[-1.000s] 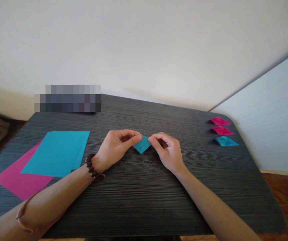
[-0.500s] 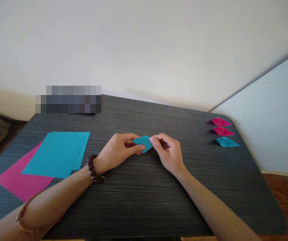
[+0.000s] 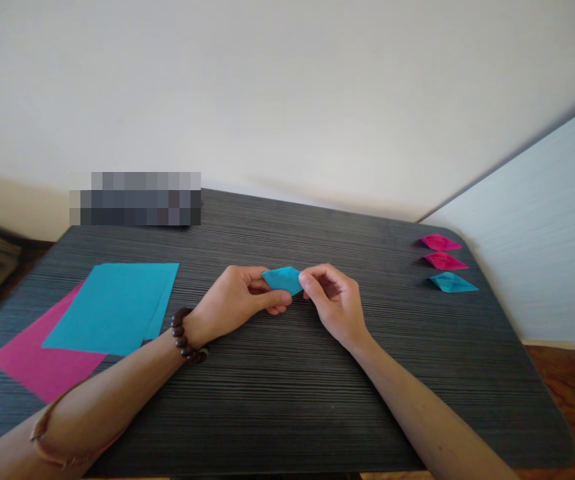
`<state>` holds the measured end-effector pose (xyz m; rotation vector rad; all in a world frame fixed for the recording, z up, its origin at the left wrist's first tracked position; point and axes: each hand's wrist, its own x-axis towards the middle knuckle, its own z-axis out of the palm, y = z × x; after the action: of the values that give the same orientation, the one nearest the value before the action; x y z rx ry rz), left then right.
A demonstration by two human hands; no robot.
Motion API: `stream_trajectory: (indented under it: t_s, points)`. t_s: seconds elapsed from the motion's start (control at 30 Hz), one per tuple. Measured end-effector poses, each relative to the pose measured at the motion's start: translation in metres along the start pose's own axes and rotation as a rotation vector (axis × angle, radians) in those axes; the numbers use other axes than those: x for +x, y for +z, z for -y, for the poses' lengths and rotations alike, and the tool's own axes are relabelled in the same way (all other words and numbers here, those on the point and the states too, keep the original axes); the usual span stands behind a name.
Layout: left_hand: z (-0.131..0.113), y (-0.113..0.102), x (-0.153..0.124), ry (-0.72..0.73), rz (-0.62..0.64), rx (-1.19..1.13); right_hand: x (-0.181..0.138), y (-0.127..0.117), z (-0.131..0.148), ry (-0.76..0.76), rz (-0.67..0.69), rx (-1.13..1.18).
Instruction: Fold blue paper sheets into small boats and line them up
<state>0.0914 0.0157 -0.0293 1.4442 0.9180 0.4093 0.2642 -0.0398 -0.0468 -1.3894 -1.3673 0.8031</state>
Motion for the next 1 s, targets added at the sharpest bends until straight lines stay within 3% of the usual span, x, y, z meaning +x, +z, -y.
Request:
stream_trajectory:
  t_s: [0.13,0.33,0.57,0.8,1.0]
  points:
    - [-0.001,0.002,-0.001,0.037,-0.001,0.020,0.001,-0.001,0.000,-0.023,-0.002,-0.013]
    - [-0.002,0.005,-0.001,0.135,-0.123,0.016,0.000,-0.003,-0.002,-0.054,0.070,-0.061]
    - [0.002,0.001,0.001,0.150,-0.194,0.093,0.000,-0.002,-0.002,-0.072,0.083,-0.090]
    - [0.003,-0.005,0.003,0.012,-0.055,-0.051,0.000,-0.003,-0.005,0.006,-0.007,-0.048]
    - [0.002,-0.008,0.001,-0.002,0.029,0.015,0.001,-0.003,-0.002,-0.032,-0.035,-0.028]
